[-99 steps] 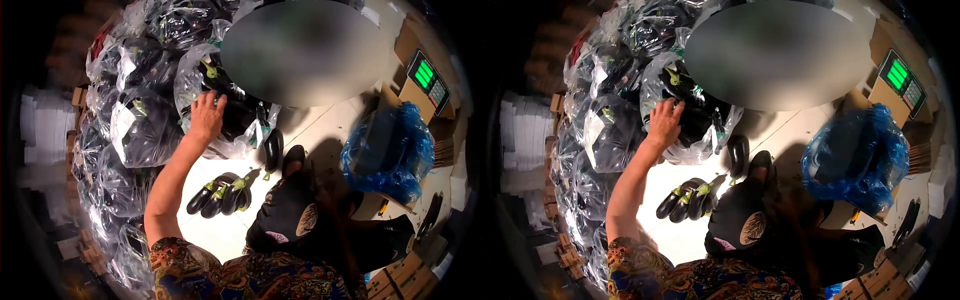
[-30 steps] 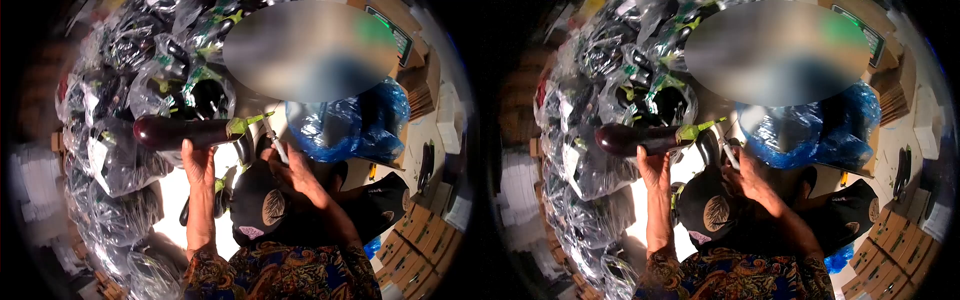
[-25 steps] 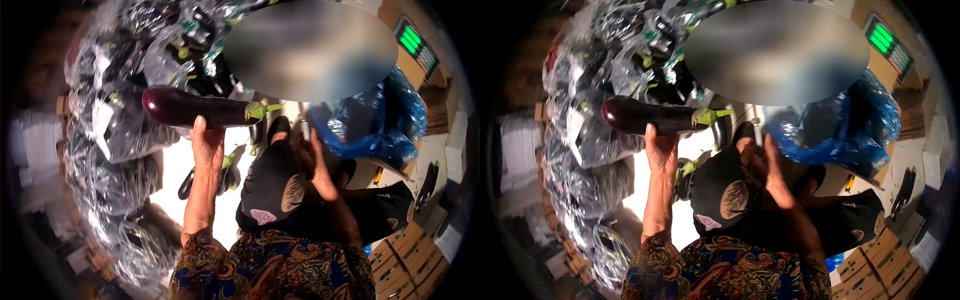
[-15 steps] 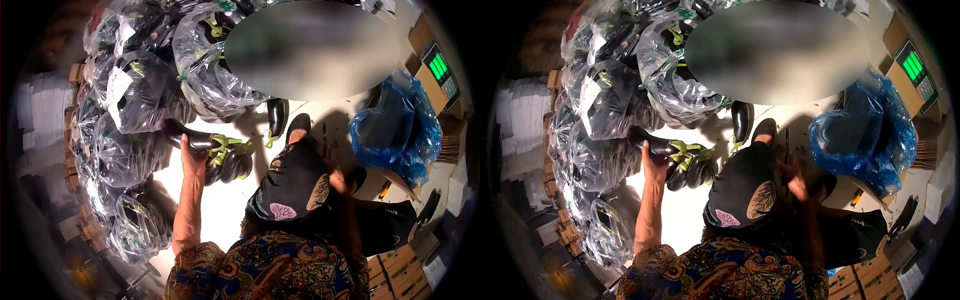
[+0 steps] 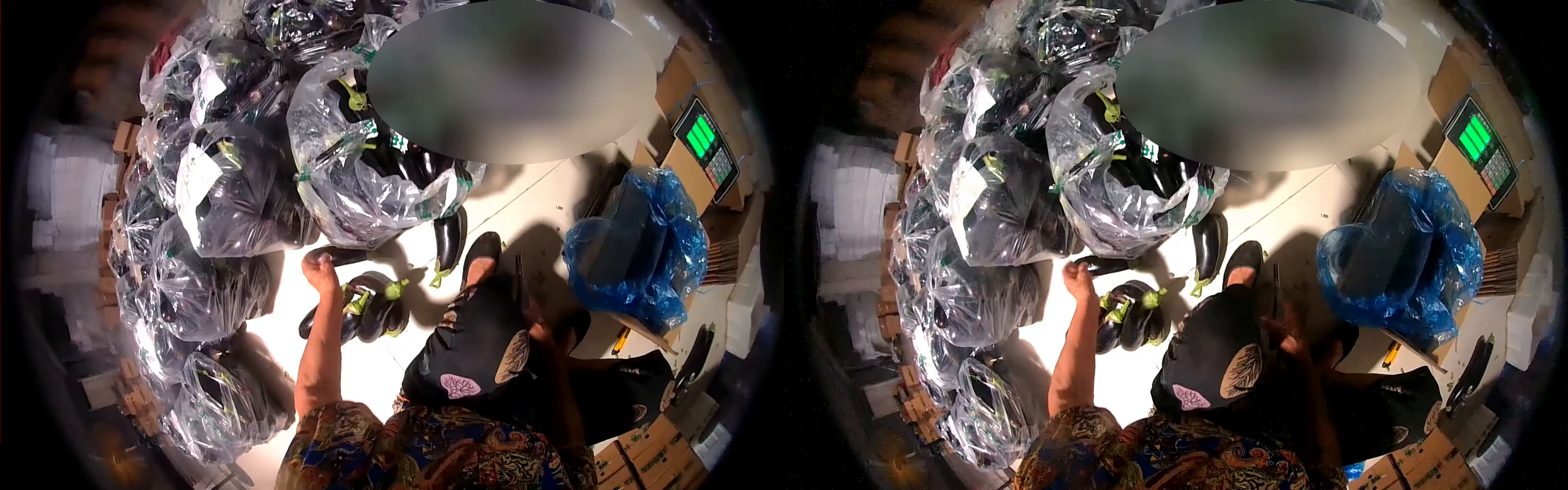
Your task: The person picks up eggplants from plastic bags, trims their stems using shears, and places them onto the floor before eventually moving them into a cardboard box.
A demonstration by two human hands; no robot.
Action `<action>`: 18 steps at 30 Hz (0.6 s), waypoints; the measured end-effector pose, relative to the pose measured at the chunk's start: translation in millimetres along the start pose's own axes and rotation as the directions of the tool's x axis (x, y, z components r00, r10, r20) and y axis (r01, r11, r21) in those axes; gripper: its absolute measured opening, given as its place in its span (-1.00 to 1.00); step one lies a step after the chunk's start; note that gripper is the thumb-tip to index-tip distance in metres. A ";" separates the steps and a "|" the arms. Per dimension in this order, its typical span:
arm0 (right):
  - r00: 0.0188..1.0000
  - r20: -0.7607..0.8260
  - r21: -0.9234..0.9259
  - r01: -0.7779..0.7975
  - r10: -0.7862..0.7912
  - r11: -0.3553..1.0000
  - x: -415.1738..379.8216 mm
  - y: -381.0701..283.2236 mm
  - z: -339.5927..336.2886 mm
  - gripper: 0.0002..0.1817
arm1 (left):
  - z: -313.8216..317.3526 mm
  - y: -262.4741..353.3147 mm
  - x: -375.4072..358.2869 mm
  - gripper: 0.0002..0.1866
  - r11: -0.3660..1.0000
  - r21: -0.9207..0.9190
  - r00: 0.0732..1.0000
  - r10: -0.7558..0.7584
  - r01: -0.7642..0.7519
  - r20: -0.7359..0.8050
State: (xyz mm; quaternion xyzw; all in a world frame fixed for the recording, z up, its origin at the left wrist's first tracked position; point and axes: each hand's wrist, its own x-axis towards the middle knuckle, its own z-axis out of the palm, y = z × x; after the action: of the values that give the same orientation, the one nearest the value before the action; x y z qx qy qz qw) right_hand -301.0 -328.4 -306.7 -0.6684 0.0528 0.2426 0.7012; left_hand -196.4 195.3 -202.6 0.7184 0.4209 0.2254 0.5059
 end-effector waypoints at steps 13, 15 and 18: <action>0.875 -0.137 -0.374 -0.479 0.464 0.794 16.3 -67.3 -11.6 0.01 | 213.4 300.9 10.7 -0.78 0.196 0.335 0.386 0.561 -0.921 0.732; 0.894 -0.180 -0.394 -0.447 0.410 0.803 9.5 -99.1 -11.6 -0.21 | 233.3 300.1 8.5 -0.72 0.066 0.424 0.402 0.475 -0.903 0.783; 0.887 -0.282 -0.442 -0.459 0.366 0.770 15.5 -87.8 -12.5 -0.33 | 261.1 301.9 9.3 -0.55 0.221 0.201 0.289 0.519 -0.954 0.804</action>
State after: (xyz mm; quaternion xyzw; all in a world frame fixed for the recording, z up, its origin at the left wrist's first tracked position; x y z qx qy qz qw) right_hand -248.3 -335.3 -234.0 -0.8166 0.1974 0.3352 0.4265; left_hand 118.1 22.4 -27.8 0.9815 -0.1392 0.0519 0.1206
